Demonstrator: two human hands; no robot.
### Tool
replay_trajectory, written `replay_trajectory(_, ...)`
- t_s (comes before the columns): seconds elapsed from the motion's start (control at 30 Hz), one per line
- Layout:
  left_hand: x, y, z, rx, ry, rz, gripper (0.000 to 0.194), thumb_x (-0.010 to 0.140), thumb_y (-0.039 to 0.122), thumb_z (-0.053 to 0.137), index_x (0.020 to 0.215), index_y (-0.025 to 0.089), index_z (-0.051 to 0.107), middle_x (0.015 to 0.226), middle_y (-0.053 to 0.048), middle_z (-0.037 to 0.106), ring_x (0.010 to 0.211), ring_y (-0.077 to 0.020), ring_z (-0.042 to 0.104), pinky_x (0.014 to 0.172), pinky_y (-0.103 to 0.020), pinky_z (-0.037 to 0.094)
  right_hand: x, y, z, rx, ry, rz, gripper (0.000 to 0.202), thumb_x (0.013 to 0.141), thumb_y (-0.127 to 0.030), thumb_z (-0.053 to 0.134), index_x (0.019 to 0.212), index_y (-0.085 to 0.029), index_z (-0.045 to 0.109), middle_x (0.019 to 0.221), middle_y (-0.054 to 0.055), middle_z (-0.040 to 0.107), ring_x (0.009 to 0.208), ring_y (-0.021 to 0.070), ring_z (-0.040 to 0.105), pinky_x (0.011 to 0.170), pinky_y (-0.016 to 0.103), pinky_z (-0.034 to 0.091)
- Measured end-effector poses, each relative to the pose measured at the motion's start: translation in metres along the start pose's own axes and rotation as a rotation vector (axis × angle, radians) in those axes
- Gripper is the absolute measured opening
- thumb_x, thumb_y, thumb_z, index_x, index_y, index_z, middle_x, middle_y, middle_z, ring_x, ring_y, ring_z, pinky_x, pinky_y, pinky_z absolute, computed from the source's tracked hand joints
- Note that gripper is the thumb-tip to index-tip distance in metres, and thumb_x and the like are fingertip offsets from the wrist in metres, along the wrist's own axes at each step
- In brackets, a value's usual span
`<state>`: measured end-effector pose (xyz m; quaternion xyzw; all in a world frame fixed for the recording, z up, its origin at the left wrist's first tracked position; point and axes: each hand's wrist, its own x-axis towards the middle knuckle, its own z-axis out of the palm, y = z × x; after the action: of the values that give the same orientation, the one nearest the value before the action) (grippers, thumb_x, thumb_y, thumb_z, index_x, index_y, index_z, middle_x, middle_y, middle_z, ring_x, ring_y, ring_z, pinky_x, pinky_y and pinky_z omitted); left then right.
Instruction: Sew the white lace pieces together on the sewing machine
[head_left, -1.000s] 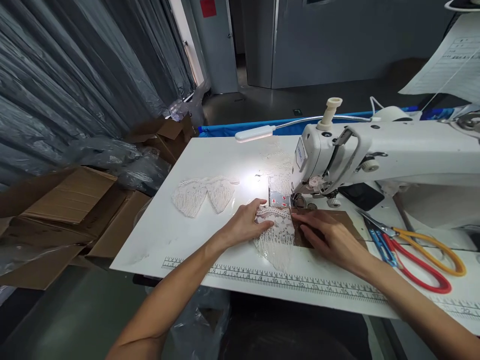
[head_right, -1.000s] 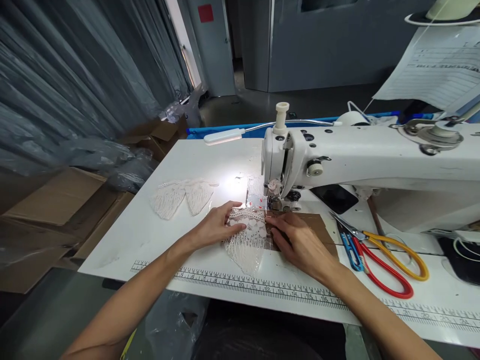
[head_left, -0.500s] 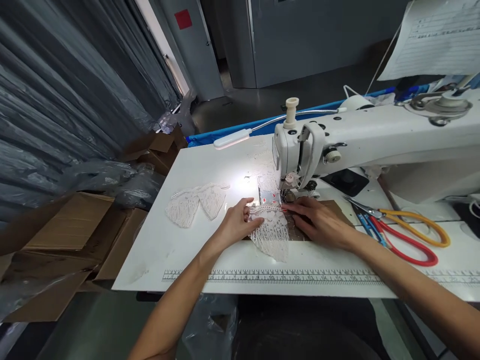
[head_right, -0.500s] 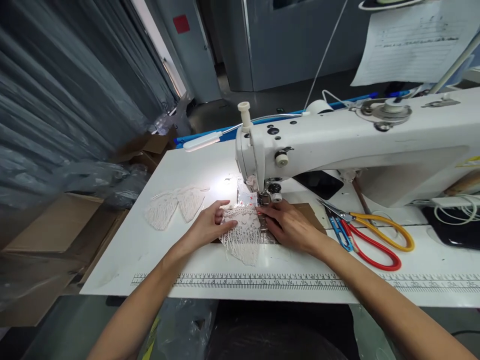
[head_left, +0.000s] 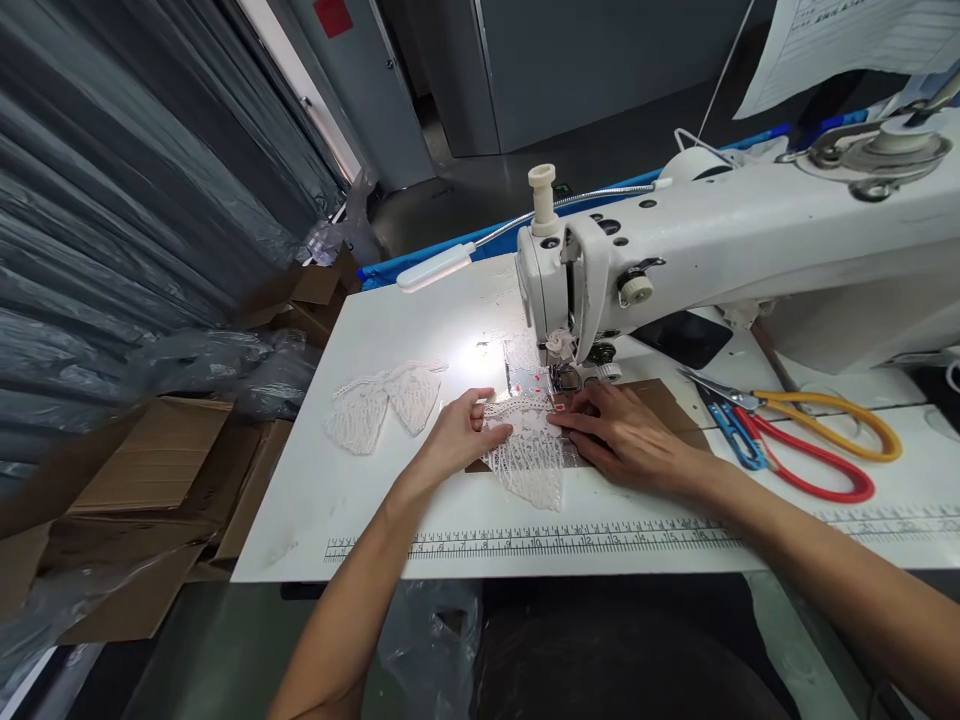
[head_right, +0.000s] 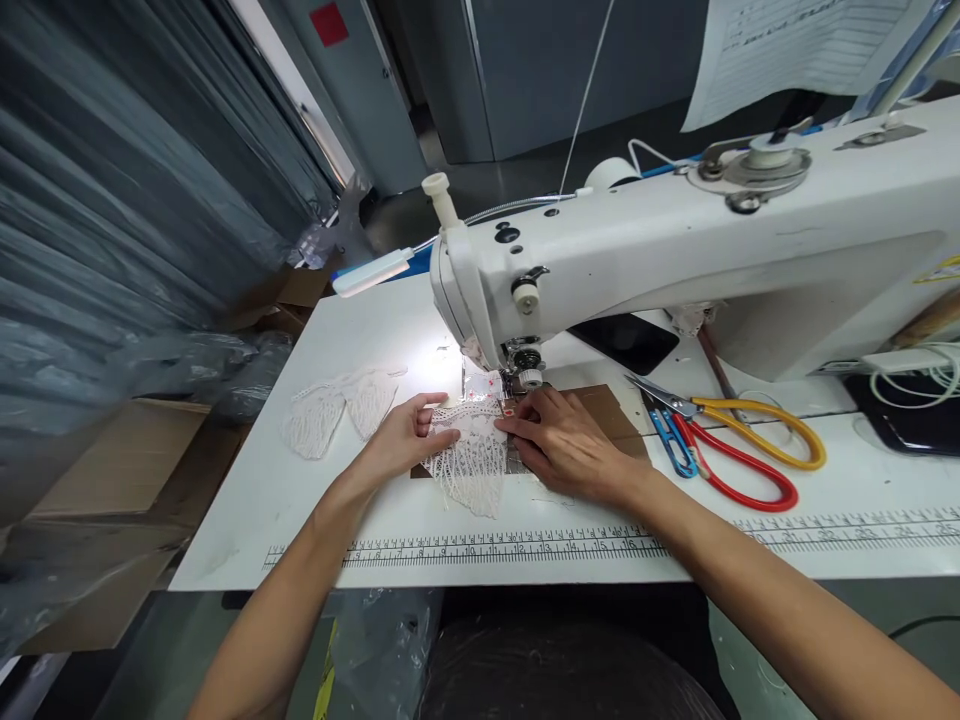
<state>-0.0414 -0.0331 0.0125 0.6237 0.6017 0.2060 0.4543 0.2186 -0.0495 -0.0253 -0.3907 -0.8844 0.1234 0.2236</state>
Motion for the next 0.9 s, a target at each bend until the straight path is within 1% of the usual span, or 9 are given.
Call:
replay_trajectory(0.1, 0.0026, -0.0024, -0.0003, -0.056, -0.007, -0.001, 0.064, 0.075, 0.037, 0.077, 0.129, 0.015, 0.052, 0.072, 0.005, 0.037, 0.059, -0.0071, 0.04, 0.051, -0.019, 0.035, -0.0009, 0.002, -0.0019, 0.063, -0.002, 0.009, 0.042, 0.097, -0.032, 0.041, 0.135, -0.027, 0.055, 0.11, 0.012, 0.059, 0.103, 0.0274, 0.054, 0.089, 0.049, 0.048)
replay_trajectory(0.27, 0.0052, -0.0043, -0.0006, -0.132, -0.017, 0.023, 0.066, 0.073, 0.039, 0.08, 0.127, 0.015, 0.052, 0.068, 0.006, 0.038, 0.059, -0.008, 0.044, 0.053, -0.02, 0.039, -0.0023, 0.0035, -0.0001, 0.041, 0.002, -0.006, 0.039, 0.095, -0.031, 0.043, 0.131, -0.031, 0.059, 0.11, 0.011, 0.059, 0.105, 0.0281, 0.054, 0.09, 0.051, 0.047)
replay_trajectory(0.43, 0.0065, -0.0063, -0.0025, -0.106, 0.006, 0.038, 0.067, 0.072, 0.041, 0.08, 0.127, 0.017, 0.053, 0.07, 0.006, 0.04, 0.058, -0.0068, 0.042, 0.053, -0.02, 0.037, -0.0026, 0.0004, 0.0017, -0.015, -0.009, -0.005, 0.039, 0.093, -0.026, 0.044, 0.128, -0.028, 0.061, 0.111, 0.013, 0.057, 0.106, 0.0297, 0.053, 0.091, 0.053, 0.046)
replay_trajectory(0.53, 0.006, -0.0059, -0.0036, -0.084, -0.013, 0.053, 0.067, 0.073, 0.04, 0.08, 0.129, 0.016, 0.052, 0.071, 0.006, 0.041, 0.057, -0.0069, 0.04, 0.053, -0.021, 0.037, -0.003, -0.0006, 0.0013, -0.028, -0.012, -0.002, 0.039, 0.093, -0.025, 0.043, 0.128, -0.028, 0.061, 0.112, 0.013, 0.058, 0.106, 0.0304, 0.053, 0.091, 0.053, 0.046)
replay_trajectory(0.67, 0.0048, -0.0052, -0.0048, -0.055, -0.032, 0.055, 0.065, 0.074, 0.04, 0.079, 0.13, 0.017, 0.052, 0.069, 0.006, 0.039, 0.058, -0.0082, 0.04, 0.053, -0.022, 0.036, -0.0051, 0.0005, -0.0006, 0.049, -0.001, 0.028, 0.043, 0.093, -0.025, 0.043, 0.134, -0.03, 0.056, 0.113, 0.011, 0.059, 0.106, 0.029, 0.055, 0.091, 0.051, 0.048)
replay_trajectory(0.77, 0.0054, -0.0069, -0.0048, -0.059, -0.036, 0.055, 0.066, 0.074, 0.041, 0.078, 0.13, 0.018, 0.052, 0.069, 0.006, 0.039, 0.059, -0.0088, 0.041, 0.055, -0.023, 0.036, -0.007, 0.0001, -0.0032, 0.137, 0.026, 0.076, 0.047, 0.094, -0.023, 0.041, 0.139, -0.03, 0.051, 0.114, 0.011, 0.058, 0.106, 0.0265, 0.056, 0.093, 0.048, 0.049)
replay_trajectory(0.83, 0.0062, -0.0086, -0.0044, -0.066, -0.035, 0.056, 0.066, 0.074, 0.041, 0.078, 0.129, 0.018, 0.052, 0.069, 0.006, 0.039, 0.06, -0.009, 0.041, 0.056, -0.024, 0.037, -0.008, -0.0017, -0.005, 0.168, 0.039, 0.094, 0.046, 0.094, -0.022, 0.04, 0.138, -0.03, 0.053, 0.112, 0.01, 0.059, 0.103, 0.0253, 0.057, 0.091, 0.046, 0.05)
replay_trajectory(0.9, 0.0067, -0.0097, -0.0038, -0.07, -0.032, 0.052, 0.066, 0.073, 0.041, 0.079, 0.129, 0.018, 0.052, 0.07, 0.006, 0.04, 0.06, -0.0091, 0.041, 0.057, -0.024, 0.037, -0.0089, -0.0041, -0.0063, 0.169, 0.018, 0.067, 0.043, 0.094, -0.023, 0.041, 0.133, -0.029, 0.058, 0.111, 0.01, 0.06, 0.102, 0.0254, 0.058, 0.089, 0.045, 0.05)
